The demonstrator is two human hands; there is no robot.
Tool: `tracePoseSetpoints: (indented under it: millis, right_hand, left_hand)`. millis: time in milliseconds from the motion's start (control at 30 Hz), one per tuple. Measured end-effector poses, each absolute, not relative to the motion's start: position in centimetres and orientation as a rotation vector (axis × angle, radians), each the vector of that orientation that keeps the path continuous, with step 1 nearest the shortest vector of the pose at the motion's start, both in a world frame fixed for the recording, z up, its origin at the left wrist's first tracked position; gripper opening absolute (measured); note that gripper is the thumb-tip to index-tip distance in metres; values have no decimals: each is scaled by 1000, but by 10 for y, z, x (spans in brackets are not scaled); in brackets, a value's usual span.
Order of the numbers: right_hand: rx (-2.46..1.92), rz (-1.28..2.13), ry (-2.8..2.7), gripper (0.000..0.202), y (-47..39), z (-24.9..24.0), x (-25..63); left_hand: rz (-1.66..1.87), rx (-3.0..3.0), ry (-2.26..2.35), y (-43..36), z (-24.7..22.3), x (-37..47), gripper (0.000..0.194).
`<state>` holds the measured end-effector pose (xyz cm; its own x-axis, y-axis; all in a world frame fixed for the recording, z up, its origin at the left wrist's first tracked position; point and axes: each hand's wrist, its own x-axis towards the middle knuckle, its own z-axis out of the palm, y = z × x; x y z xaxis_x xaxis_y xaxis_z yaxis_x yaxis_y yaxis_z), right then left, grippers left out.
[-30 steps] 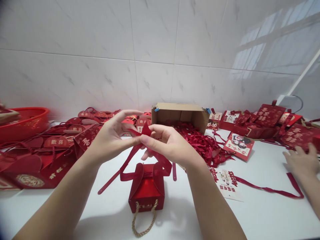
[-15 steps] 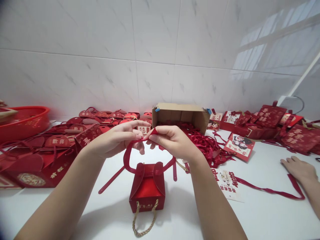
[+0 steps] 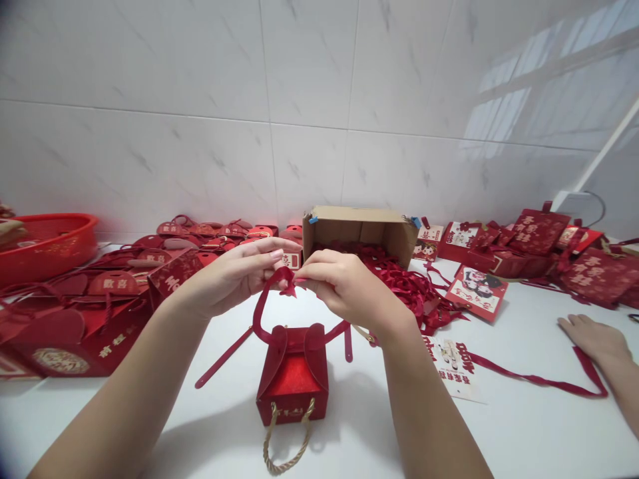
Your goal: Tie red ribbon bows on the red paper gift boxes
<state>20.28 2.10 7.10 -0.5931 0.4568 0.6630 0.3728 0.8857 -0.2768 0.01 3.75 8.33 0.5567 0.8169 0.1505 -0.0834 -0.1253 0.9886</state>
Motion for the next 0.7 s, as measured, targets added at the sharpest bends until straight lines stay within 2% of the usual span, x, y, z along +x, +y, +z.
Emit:
tracePoseSetpoints:
  millis: [333,533,700]
  right_hand:
    - [-629,416,-2005,20,12,76,211]
    - [-831,511,-1813,22,-2,46,236]
    - [-1091,460,-1674,31,-21,9,267]
  left_hand:
    - [1373,2461,1046,12,92,-1,35]
    - [1363,2899,1204,2,96,-24,38]
    - [1135,2918,1419,-3,80,-65,37]
